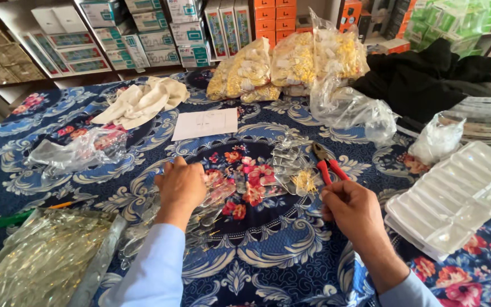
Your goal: The person repeatedly picks up small transparent plastic pieces and gold-colored pins from a table, inserts the pins into the plastic pieces, and places the assembled units into a white plastic tray. The person also briefly handles a stack of white plastic trays.
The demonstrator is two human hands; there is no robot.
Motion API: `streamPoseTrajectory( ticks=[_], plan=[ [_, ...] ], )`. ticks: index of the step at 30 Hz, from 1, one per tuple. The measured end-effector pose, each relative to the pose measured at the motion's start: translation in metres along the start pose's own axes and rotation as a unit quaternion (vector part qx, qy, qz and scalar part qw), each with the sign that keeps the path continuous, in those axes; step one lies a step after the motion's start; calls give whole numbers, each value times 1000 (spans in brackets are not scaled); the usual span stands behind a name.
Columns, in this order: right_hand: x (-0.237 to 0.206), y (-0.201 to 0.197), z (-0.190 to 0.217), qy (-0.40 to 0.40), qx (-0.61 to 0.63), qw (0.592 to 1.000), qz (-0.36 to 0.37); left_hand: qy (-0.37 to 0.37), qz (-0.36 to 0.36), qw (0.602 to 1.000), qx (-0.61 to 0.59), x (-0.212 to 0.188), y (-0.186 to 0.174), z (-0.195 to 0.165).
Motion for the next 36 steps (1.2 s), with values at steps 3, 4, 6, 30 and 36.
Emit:
streamPoseTrajectory(
  ticks=[3,4,6,30,36],
  plan=[
    [1,-6,1,2,-18,1000,-9,36,-51,998,0,-4,-2,-15],
    [1,-8,1,4,-16,1000,-14,56,-75,995,-15,-8,-1,-25],
    [1,-11,2,-1,-4,1000,-24,105,-111,987,-48,-16,2,-59],
    [1,5,18,-70,-501,862,-32,135,-17,935,-327,-53,58,-163],
    [7,12,15,-27,-518,854,-30,196,-117,787,-574,-99,69,-137]
  ],
)
Point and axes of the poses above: each hand's wrist, its own x-axis towards the middle knuckle, its own y-axis out of the palm, z = x × y, the point moved 3 cm from there along x, towards the middle knuckle, and after that the axes turned 12 degrees about z, right-handed, at the moved point
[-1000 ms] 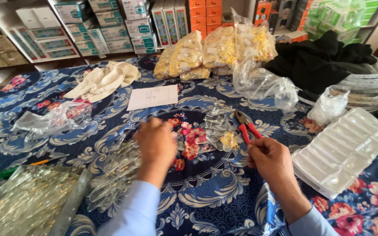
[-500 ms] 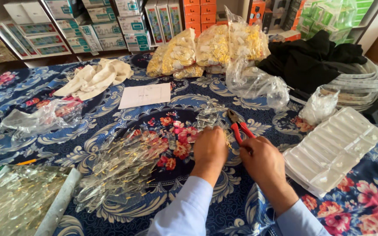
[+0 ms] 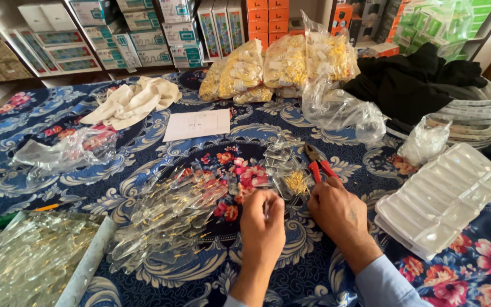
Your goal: The person repeatedly picks up small transparent plastic pieces and gold-colored pins from a table, inserts the pins into the plastic pieces, and places the assembled units into a white plastic tray. The person also briefly handles a stack of white plastic trays.
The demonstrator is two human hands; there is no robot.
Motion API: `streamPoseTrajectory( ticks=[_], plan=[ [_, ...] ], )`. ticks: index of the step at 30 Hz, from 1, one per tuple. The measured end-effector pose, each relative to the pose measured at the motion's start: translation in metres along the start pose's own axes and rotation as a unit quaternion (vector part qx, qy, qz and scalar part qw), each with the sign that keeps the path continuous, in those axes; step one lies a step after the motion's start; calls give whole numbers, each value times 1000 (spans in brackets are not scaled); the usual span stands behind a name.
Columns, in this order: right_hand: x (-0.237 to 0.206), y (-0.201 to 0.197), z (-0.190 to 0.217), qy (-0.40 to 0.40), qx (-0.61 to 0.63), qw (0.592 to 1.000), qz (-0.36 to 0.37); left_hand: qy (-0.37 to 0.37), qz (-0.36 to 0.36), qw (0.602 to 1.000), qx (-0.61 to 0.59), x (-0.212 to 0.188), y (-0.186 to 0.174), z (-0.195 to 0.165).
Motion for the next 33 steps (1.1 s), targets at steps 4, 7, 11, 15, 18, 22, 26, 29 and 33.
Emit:
streamPoseTrajectory(
  ticks=[4,7,11,15,18,22,26,29,33],
  plan=[
    [-7,-2,0,-39,45,997,-46,-145,44,966,-208,-14,8,16],
    [-8,-5,-4,-38,66,997,-20,-170,41,958,-225,-7,7,23],
    [-10,-9,-6,-34,77,996,-12,-171,45,951,-255,1,11,25],
    [-16,-15,3,-96,169,981,-6,-192,40,930,-311,2,13,23],
    [-26,-22,18,-177,171,969,-16,-252,33,891,-377,1,9,22],
    [-41,-29,34,-263,101,956,-78,-282,39,861,-421,-1,0,20],
    [-45,-29,36,-296,110,945,-89,-285,42,855,-431,-1,-3,21],
    [-38,-20,28,-240,262,933,-48,-252,30,875,-413,2,-3,20],
    [-23,11,14,-29,534,839,96,-160,29,902,-401,4,-1,16]
  ],
)
Point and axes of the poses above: each hand's wrist, its own x-axis towards the middle knuckle, its own y-axis out of the palm, z = x × y, the point moved 3 cm from there along x, towards the middle knuckle, and after that the axes turned 12 degrees about z, right-handed, at the moved point
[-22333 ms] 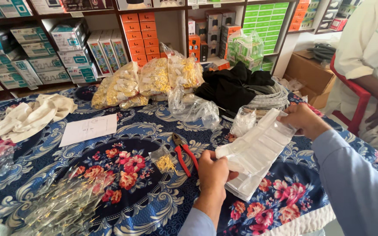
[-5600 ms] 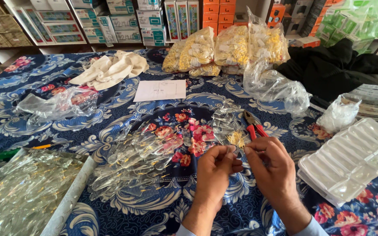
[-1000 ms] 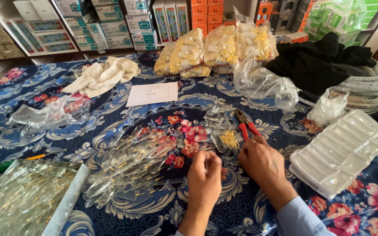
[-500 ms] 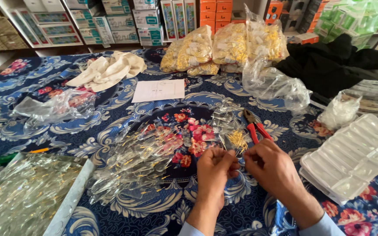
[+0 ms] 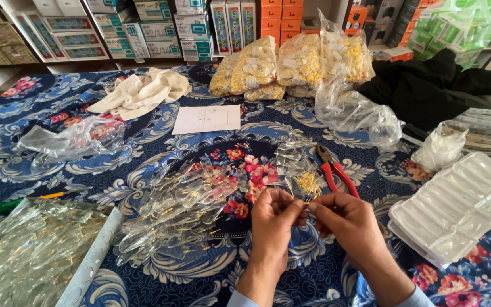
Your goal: The person repeatedly picks up small transparent plastic pieces and gold-colored pins from a table, inserts the pins into the plastic pieces, and places the assembled units into a white plastic tray. The person also briefly handles a stack of white plastic trays.
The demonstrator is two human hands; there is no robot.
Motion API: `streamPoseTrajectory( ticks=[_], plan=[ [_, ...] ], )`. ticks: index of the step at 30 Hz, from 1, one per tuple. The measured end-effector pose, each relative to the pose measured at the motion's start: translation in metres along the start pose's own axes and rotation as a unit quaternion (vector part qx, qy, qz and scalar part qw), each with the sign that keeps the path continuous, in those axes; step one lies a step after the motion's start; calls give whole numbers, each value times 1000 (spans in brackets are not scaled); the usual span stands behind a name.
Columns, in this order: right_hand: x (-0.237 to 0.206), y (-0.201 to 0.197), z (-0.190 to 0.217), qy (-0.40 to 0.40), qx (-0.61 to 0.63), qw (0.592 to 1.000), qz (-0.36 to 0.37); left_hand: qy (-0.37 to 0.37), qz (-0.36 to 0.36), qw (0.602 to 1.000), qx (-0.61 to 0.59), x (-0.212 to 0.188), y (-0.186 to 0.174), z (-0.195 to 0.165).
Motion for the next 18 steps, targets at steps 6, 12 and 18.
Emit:
streamPoseTrajectory(
  ticks=[6,12,18],
  plan=[
    [-2,-3,-13,-9,167,986,-5,21,32,999,-3,-2,8,0],
    [-14,-6,20,-139,-80,983,-94,-35,52,997,52,-5,13,-4],
    [-29,0,53,-277,-296,909,-93,-85,59,989,109,-10,14,-2]
  ],
)
Point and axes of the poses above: each hand's wrist, its own x-axis towards the middle knuckle, its own y-axis out of the palm, z = x × y, the point moved 3 cm from there along x, towards the middle knuckle, and after that the axes turned 12 degrees about z, right-handed, at the moved point
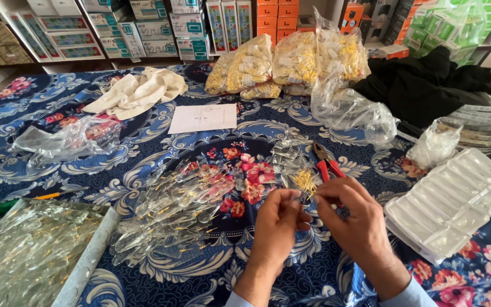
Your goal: The person repeatedly picks up small transparent plastic pieces and gold-colored pins from a table, inserts the pins into the plastic pieces, and places the assembled units into a white plastic tray. The person also briefly handles a stack of white plastic trays.
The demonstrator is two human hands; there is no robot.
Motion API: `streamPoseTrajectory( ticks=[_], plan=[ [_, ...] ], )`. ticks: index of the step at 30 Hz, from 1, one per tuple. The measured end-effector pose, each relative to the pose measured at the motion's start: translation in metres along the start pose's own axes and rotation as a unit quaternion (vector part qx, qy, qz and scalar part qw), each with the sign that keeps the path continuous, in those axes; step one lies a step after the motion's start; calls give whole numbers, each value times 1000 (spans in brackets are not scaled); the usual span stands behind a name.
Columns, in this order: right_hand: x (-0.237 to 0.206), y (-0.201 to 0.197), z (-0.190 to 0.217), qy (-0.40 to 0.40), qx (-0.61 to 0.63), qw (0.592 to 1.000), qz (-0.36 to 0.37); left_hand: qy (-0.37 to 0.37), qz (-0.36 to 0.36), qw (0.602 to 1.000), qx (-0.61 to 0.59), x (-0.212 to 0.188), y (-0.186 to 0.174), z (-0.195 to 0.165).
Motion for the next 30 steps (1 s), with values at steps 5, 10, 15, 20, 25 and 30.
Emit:
streamPoseTrajectory(
  ticks=[5,10,15,20,25,30],
  plan=[
    [0,1,8,-25,-16,1000,0,31,26,999,-30,2,5,2],
    [-1,1,8,-34,-30,999,4,39,26,998,-39,4,4,4],
    [-1,3,8,-78,-52,996,3,45,33,997,-56,3,3,5],
    [-1,5,6,-81,-56,995,19,37,32,998,-37,2,4,2],
    [-1,6,3,-45,-47,998,22,35,18,999,-12,1,3,2],
    [-1,7,-9,-4,-25,999,29,84,12,996,14,4,3,8]
  ],
)
Point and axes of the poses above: each hand's wrist, its own x-axis towards the middle knuckle, its own y-axis out of the palm, z = x × y, the point moved 3 cm from there along x, towards the middle knuckle, and after that the axes turned 12 degrees about z, right-handed, at the moved point
